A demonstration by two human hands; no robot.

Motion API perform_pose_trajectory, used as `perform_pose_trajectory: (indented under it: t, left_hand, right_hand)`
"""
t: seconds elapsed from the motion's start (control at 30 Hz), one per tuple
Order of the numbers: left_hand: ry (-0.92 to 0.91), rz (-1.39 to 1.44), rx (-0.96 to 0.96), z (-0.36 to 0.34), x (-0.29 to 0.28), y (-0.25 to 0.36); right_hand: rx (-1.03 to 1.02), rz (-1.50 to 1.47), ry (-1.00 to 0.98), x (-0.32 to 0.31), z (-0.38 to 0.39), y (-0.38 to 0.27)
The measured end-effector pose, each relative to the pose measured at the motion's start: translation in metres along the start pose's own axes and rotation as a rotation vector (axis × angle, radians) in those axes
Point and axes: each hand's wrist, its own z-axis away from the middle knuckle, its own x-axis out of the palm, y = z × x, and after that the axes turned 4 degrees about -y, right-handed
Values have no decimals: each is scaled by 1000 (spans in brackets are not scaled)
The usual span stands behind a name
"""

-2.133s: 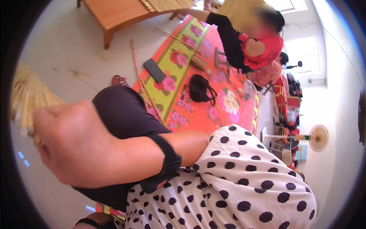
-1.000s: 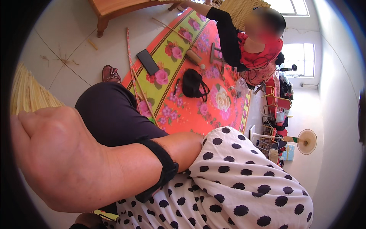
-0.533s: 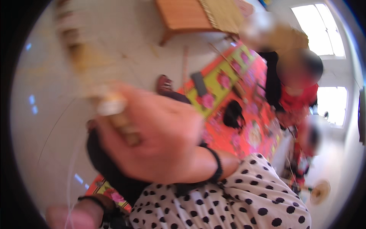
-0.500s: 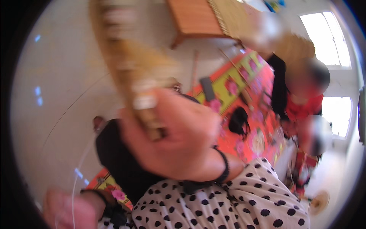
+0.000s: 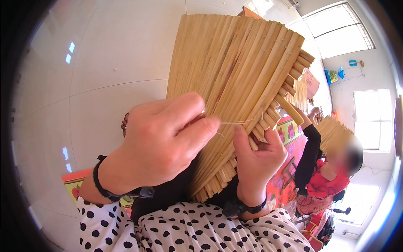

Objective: The person sits on a floral mat and weaves a bamboo mat by hand. They use a needle and thread to stitch bamboo strips together, repeatedly pulling the thread through the strips to secure them.

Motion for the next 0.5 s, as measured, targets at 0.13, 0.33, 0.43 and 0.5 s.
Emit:
perform_pose_trajectory:
  t: [0.13, 0.33, 0.43, 0.5]
  left_hand:
    - [-58, -26, 46, -5, 0, -4]
    - [-35, -50, 57, -5, -1, -5]
    - [-32, -57, 63, -6, -2, -6]
    - [-37, -63, 61, -6, -4, -5]
  right_hand:
    - [-7, 10, -2, -1, -1, 1]
    - [24, 34, -21, -2, -1, 1]
    - [17, 61, -24, -3, 0, 1]
    - [4, 62, -24, -2, 0, 1]
